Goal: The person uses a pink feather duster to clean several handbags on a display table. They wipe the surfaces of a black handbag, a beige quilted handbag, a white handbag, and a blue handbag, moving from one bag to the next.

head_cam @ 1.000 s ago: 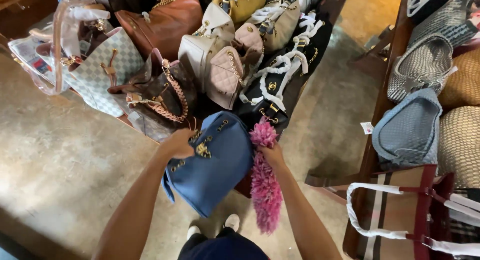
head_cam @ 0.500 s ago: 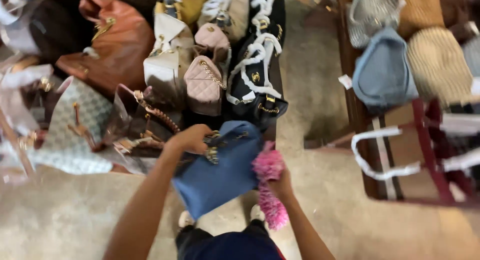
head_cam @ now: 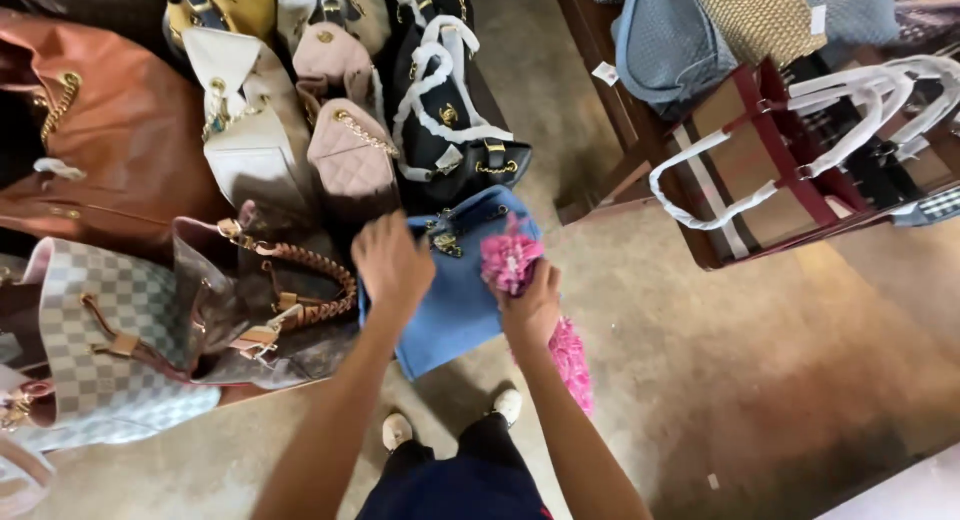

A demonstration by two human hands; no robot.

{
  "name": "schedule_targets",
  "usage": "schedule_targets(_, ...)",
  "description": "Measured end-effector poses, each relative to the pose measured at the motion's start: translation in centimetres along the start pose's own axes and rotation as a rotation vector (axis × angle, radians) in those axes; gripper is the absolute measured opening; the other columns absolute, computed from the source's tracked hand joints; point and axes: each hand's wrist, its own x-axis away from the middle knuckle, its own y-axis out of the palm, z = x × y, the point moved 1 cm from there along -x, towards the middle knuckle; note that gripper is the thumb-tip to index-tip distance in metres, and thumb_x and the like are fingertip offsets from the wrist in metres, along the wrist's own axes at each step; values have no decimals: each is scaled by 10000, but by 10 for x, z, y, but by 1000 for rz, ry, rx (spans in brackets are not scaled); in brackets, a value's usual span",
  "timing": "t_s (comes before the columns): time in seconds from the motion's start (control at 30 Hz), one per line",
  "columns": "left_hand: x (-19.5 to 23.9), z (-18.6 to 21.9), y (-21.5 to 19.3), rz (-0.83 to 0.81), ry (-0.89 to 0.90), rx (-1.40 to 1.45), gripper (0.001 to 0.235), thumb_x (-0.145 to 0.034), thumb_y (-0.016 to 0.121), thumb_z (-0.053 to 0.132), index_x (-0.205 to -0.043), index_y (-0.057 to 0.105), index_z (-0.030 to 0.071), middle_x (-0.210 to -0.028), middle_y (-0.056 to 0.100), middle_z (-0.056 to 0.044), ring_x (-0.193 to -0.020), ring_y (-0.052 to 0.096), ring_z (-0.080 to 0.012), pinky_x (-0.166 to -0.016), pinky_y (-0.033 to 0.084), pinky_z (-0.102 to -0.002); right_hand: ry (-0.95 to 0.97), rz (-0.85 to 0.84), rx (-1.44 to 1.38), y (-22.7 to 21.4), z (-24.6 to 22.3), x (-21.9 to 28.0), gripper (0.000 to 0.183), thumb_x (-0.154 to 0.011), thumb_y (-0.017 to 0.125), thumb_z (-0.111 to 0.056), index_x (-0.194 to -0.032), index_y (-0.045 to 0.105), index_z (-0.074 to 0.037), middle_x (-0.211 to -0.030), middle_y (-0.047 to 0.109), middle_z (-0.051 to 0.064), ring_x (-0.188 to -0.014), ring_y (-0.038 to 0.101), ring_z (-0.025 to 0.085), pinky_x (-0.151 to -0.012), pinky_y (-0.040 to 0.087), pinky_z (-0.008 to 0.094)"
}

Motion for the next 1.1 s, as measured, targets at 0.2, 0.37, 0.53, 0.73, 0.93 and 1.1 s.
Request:
schedule_targets(0.2,60,6,-20,126,-279,431,705,-1020,616,244,-1582,220,88,-1613,228,-290,-1345,448,-511,-1102,399,-651,-588,11,186,-20,-20,41,572,-914,627,-393,-1375,583,-56,-1346,557,230,-1089,612,428,-825,547,508)
schedule_targets(0.37,50,-14,52,348,-125,307,454,-948,653,303,-1310,525,60,-1561,355,-269,-1383,445,-476,-1138,357,-591,-307,-46,329,-13,-3,-17,620,-819,697,-241,-1414,562,-134,-1270,522,167,-988,623,438,-807,564,531)
schedule_targets(0.53,48,-35,62,425,-20,504,309,-906,708,211,-1170,688,52,-1564,382,-273,-1472,347,-454,-1232,234,-574,-115,-79,356,5,-47,4,718,-798,748,-201,-1474,514,-150,-1216,521,155,-1002,659,428,-861,580,490)
schedule_targets(0.73,18,-90,122,344,102,932,268,-958,611,238,-1139,693,57,-1466,504,-268,-1416,404,-491,-1233,220,-549,-626,44,344,43,-79,70,473,-836,638,-288,-1296,618,-178,-1130,604,86,-811,679,289,-665,577,376)
schedule_targets(0.93,60,-59,53,223,71,611,355,-903,534,-40,-1213,673,61,-1582,403,-251,-1469,365,-445,-1241,271,-537,-483,5,402,9,-22,13,602,-855,709,-428,-1377,613,-144,-1172,676,213,-910,714,390,-738,580,529)
schedule_targets(1.1,82,-46,7,24,17,519,388,-1086,369,104,-1443,495,22,-1691,207,-194,-1544,239,-380,-1186,343,-533,-212,-156,724,7,10,-65,222,-811,571,-227,-957,736,-261,-993,588,35,-910,643,310,-692,574,445)
